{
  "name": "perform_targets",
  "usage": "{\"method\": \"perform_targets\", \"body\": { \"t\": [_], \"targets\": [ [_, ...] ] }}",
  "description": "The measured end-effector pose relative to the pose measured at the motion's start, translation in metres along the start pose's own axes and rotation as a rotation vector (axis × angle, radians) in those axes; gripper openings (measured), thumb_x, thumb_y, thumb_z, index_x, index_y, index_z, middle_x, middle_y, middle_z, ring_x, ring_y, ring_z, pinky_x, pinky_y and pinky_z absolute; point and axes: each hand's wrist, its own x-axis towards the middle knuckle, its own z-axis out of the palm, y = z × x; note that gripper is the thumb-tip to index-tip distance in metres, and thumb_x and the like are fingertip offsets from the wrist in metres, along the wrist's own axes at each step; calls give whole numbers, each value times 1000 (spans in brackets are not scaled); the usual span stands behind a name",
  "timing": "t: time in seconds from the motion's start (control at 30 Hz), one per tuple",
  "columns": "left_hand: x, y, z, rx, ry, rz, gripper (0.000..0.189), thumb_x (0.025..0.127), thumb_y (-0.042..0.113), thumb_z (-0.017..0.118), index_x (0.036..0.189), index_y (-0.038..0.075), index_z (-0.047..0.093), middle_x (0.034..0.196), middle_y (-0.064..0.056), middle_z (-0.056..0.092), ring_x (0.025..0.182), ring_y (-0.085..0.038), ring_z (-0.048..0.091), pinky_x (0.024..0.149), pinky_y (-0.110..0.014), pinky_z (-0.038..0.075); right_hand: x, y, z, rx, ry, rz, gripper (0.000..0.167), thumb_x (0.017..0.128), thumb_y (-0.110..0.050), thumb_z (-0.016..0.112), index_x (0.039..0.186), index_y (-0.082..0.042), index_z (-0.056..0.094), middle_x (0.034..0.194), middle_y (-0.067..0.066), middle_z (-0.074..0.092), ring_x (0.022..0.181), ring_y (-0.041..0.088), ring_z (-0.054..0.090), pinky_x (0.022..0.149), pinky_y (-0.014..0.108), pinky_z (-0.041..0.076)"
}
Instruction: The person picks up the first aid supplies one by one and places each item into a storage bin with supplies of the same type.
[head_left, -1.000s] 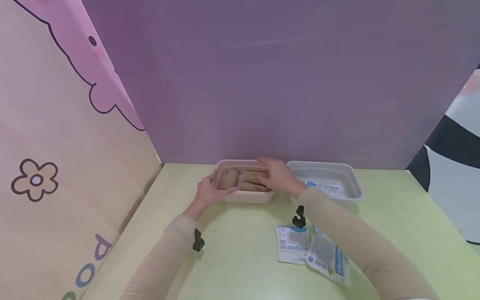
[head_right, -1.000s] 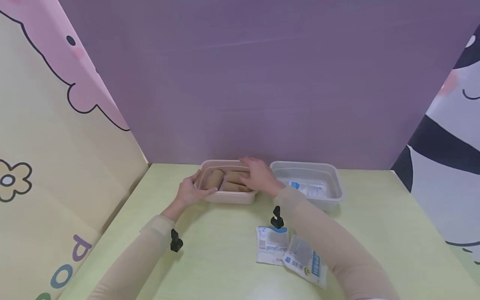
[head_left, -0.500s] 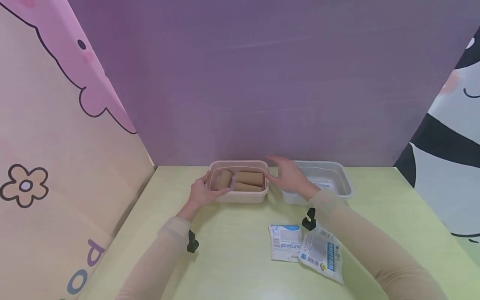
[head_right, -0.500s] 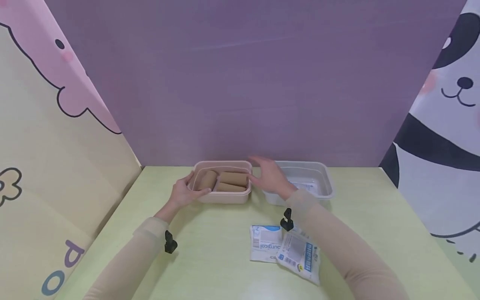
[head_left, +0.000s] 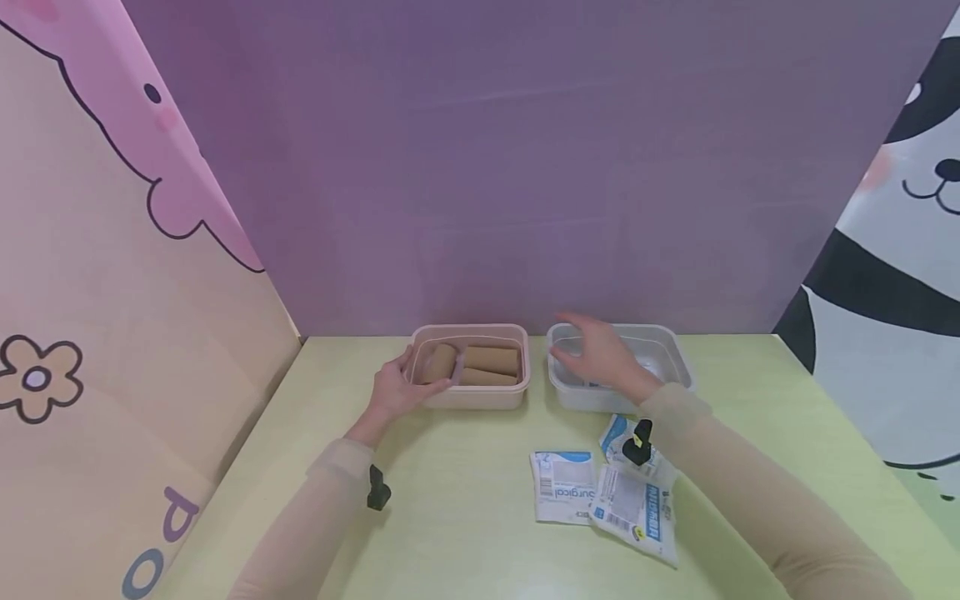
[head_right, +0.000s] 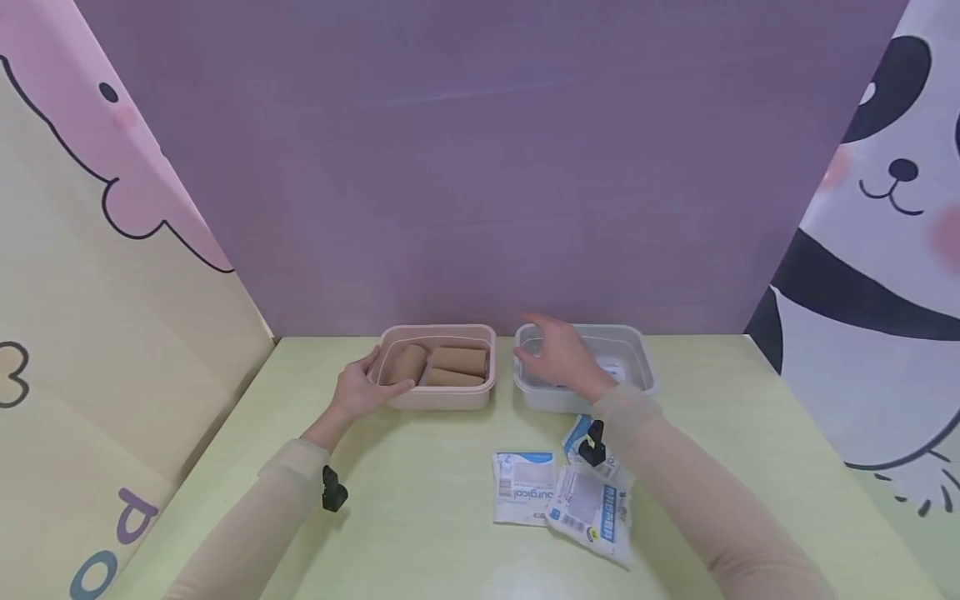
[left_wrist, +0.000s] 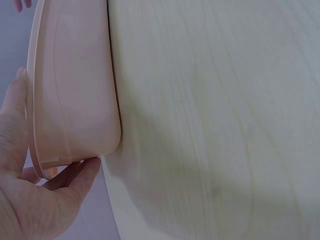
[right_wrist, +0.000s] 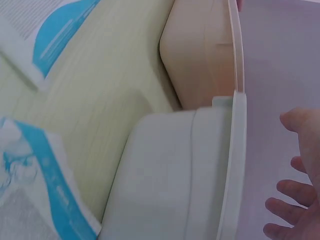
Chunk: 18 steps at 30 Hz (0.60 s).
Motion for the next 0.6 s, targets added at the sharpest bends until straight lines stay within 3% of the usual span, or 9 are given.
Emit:
{"method": "perform_targets", "body": {
  "t": [0.37,0.6],
  "targets": [
    [-1,1,1,-11,2,-9,108,82,42,92,164,1,35,172,-21,33,156,-41,38,120,-54,46,-14,18,-13,-7,25,22,64,98,-28,75,152,0,54,151,25,60,141,46,57,119,59,45],
    [0,0,2,-1,-4,-7,110,82,45,92,165,1,34,173,-19,31,154,-37,43,104,-45,51,-22,32,-19,-33,21,56,67,99,-26,75,154,2,50,154,27,57,142,49,54,119,62,44]
  ]
}}
